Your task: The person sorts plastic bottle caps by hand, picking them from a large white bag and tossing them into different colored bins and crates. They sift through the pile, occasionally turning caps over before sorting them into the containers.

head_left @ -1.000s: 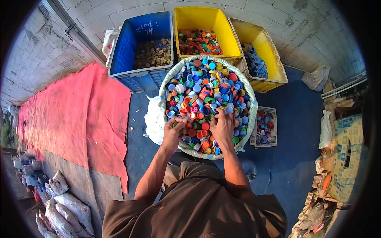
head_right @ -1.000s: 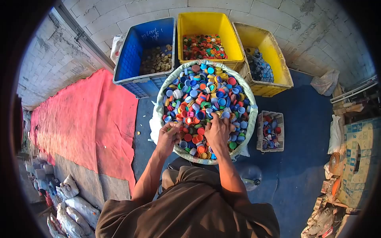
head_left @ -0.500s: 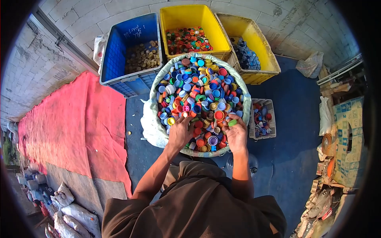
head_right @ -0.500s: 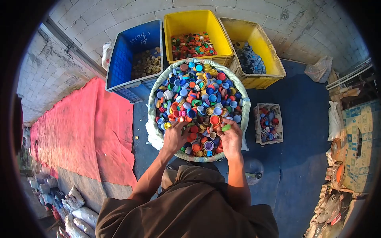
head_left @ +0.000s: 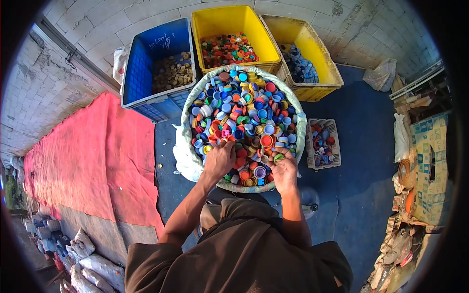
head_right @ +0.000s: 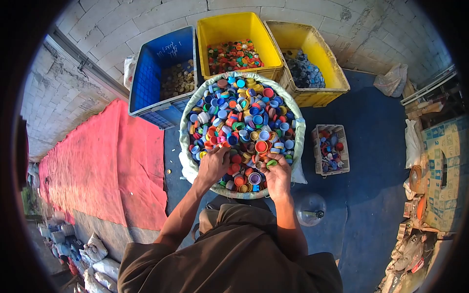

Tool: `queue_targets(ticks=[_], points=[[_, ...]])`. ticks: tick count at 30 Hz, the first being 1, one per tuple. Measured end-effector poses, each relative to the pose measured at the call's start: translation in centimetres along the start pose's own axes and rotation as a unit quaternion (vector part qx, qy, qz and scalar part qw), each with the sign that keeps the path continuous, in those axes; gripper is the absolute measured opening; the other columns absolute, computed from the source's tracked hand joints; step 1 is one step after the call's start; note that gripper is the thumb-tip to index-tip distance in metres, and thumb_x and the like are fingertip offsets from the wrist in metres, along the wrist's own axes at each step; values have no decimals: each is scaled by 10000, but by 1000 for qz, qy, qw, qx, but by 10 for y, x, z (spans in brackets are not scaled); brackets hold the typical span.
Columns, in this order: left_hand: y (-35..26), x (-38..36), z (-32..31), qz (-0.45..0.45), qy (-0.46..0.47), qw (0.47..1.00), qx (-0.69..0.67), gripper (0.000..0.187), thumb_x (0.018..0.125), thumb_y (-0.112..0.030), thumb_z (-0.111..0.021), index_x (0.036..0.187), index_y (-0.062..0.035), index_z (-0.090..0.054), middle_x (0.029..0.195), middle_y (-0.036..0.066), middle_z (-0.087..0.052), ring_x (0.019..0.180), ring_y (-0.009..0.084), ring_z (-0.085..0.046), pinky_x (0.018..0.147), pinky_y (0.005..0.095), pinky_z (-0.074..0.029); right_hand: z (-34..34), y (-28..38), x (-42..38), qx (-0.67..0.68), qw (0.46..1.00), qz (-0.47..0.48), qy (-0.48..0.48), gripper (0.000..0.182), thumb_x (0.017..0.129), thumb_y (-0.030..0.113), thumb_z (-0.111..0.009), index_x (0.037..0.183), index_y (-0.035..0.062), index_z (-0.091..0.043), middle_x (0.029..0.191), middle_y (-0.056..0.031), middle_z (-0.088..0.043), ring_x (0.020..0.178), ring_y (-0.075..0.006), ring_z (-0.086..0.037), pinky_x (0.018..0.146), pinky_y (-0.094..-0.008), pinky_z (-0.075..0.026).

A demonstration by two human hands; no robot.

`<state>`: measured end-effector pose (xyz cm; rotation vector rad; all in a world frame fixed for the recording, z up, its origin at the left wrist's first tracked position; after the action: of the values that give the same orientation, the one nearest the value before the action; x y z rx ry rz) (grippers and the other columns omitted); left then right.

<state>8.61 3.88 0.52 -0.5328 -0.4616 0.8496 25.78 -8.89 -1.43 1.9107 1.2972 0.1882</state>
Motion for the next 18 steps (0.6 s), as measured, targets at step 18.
queue_targets(ticks=[18], points=[[-1,4,2,11,16,999,-39,222,827,-213,-704,891,-3,-670,711,124,-665,605,303,-647,580,385,-515,-21,-8,-1,-267,962,60,23,254,798,-14,-625,1049,26,-604,757,15,-512,678,-92,-490,651,-266,-444]])
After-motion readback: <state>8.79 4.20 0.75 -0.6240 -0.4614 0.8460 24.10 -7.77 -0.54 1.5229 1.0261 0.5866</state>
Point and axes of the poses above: each hand's wrist, its own x-axis towards the middle knuckle, its own z-axis out of the back of the hand, y = z × x, the point moved 6 cm from there along x, towards the middle knuckle
